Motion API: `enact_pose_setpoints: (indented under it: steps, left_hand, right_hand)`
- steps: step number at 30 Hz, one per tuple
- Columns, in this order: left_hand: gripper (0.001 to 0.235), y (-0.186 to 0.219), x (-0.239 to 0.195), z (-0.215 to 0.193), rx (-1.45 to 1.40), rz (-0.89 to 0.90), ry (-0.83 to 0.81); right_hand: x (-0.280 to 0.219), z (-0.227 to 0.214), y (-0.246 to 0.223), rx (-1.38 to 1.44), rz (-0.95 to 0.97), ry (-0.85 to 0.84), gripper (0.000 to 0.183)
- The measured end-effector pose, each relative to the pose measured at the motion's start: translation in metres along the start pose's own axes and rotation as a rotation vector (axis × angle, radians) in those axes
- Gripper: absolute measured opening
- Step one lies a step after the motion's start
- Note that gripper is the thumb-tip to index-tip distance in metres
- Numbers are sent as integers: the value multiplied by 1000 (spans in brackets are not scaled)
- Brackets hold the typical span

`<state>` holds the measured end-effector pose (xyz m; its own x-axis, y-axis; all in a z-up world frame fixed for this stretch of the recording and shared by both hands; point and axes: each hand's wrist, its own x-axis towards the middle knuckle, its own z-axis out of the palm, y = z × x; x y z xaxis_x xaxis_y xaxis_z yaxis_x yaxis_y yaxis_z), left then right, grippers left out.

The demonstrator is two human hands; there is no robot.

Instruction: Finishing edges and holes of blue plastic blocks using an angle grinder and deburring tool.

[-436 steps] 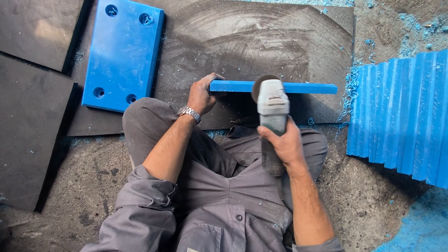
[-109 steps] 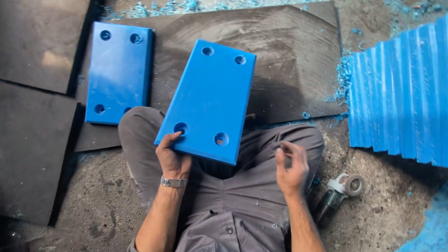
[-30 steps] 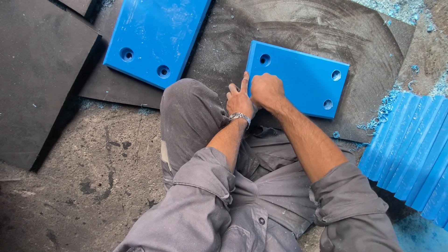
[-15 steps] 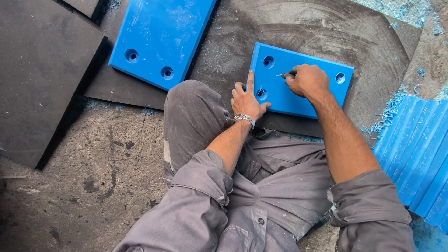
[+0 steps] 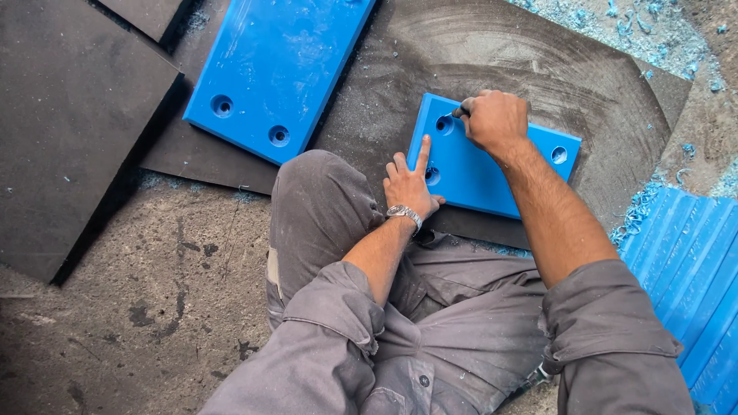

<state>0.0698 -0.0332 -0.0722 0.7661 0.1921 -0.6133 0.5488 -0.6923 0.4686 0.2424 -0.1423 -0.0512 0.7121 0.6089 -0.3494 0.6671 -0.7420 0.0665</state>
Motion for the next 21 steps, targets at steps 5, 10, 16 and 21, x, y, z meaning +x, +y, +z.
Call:
enact_pose_setpoints:
  steps: [5, 10, 16, 21]
  left_hand:
    - [144, 2, 0, 2, 2, -4, -14]
    - [145, 2, 1, 15, 18, 24, 31]
    - [147, -1, -1, 17, 45, 64, 77]
    - [148, 1, 2, 11, 49, 53, 32]
  right_hand:
    - [-19, 2, -3, 109, 182, -187, 22]
    - [-17, 11, -34, 128, 221, -259, 28]
    - [23, 3, -49, 120, 256, -241, 19]
    - [30, -6, -21, 237, 414, -197, 26]
